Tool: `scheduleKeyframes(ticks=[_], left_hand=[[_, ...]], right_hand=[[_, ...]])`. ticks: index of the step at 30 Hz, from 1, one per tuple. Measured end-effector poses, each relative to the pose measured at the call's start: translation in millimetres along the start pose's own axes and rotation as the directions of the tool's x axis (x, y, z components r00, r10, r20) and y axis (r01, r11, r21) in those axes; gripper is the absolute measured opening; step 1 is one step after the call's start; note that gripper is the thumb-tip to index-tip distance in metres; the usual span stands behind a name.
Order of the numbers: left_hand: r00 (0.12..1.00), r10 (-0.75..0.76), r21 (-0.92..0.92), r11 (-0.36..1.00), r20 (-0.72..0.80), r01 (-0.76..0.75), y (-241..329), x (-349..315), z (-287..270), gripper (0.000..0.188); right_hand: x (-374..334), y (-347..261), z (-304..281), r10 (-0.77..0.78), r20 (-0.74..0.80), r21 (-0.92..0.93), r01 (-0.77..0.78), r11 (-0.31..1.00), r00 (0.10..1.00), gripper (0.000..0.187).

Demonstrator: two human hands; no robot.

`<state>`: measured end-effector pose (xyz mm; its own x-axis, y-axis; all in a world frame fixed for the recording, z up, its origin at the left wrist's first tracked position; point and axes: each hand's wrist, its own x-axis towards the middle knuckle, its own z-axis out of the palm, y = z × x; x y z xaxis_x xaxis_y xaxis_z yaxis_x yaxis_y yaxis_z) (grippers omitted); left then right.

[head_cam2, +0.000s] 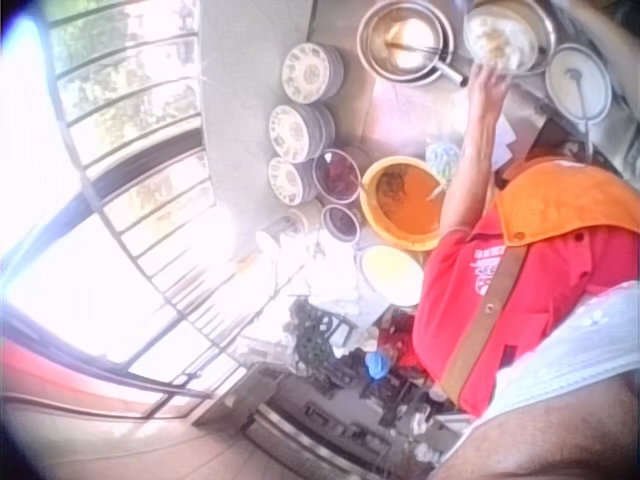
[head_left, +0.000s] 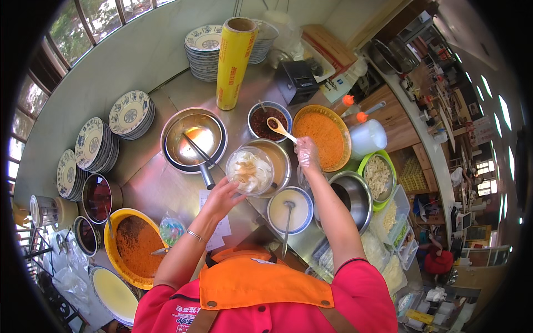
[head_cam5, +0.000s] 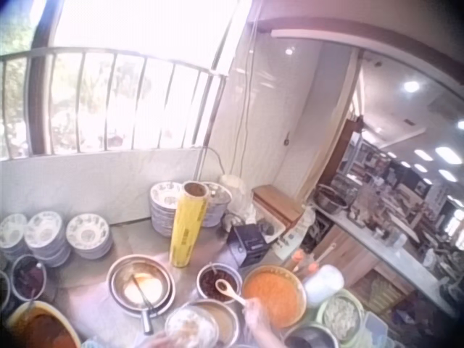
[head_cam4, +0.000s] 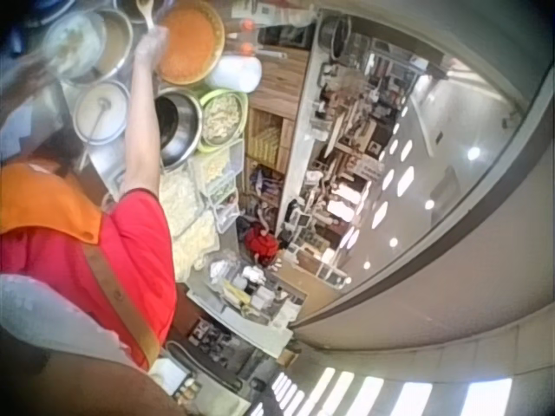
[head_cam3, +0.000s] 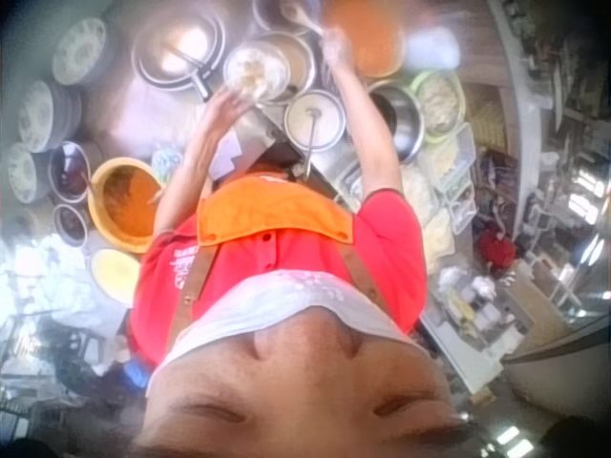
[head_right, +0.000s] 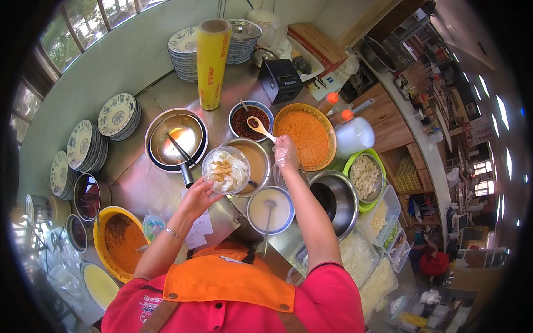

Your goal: The person assembles food portions in plastic containers by adding vegetables and sauces using a spoon, then moves a green cutting board and handles bags containing dough.

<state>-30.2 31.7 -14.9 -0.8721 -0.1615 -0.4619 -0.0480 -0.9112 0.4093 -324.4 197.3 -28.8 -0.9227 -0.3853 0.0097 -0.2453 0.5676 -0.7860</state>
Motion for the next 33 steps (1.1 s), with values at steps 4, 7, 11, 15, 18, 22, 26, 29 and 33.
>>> scheduleKeyframes(ticks=[4, 7, 11, 15, 18, 22, 26, 29, 33], left_hand=[[0.999, 0.034, -0.037, 0.999, -0.017, -0.035, 7, 22, 3, 0.042], [0.998, 0.065, -0.053, 0.996, -0.004, -0.065, 11, 39, 15, 0.042], [0.997, 0.07, -0.044, 0.997, 0.025, -0.069, 18, 47, 22, 0.038], [0.995, 0.079, -0.015, 0.997, 0.062, -0.078, 19, 47, 21, 0.042], [0.995, 0.069, -0.007, 0.998, 0.07, -0.068, 17, 45, 24, 0.043], [0.995, 0.07, -0.012, 0.998, 0.075, -0.069, 16, 40, 21, 0.045], [0.985, 0.088, -0.034, 0.996, 0.148, -0.084, 19, 34, 23, 0.051], [0.948, 0.134, -0.104, 0.989, 0.288, -0.108, 23, 29, 22, 0.057], [0.935, 0.125, -0.102, 0.99, 0.333, -0.096, 27, 19, 19, 0.059]], right_hand=[[-39, -49, -28, -0.124, 0.041, 0.128, 0.118, 0.985, 0.991, 0.015], [-79, -80, -50, -0.163, 0.064, 0.129, 0.154, 0.98, 0.985, 0.01], [-110, -101, -64, -0.627, 0.034, -0.301, 0.606, 0.736, 0.779, 0.008], [-114, -127, -71, -0.799, 0.056, -0.485, 0.716, 0.502, 0.599, 0.006], [-82, -107, -59, -0.725, 0.011, -0.488, 0.637, 0.597, 0.689, 0.003], [-45, -72, -17, -0.482, -0.009, -0.448, 0.427, 0.786, 0.876, 0.015], [-27, -51, 4, -0.282, -0.007, -0.392, 0.257, 0.883, 0.959, 0.02], [-29, -55, -8, -0.31, 0.17, -0.344, 0.351, 0.871, 0.936, 0.024], [-49, -77, -64, -0.237, 0.266, -0.781, 0.353, 0.515, 0.934, 0.028]])
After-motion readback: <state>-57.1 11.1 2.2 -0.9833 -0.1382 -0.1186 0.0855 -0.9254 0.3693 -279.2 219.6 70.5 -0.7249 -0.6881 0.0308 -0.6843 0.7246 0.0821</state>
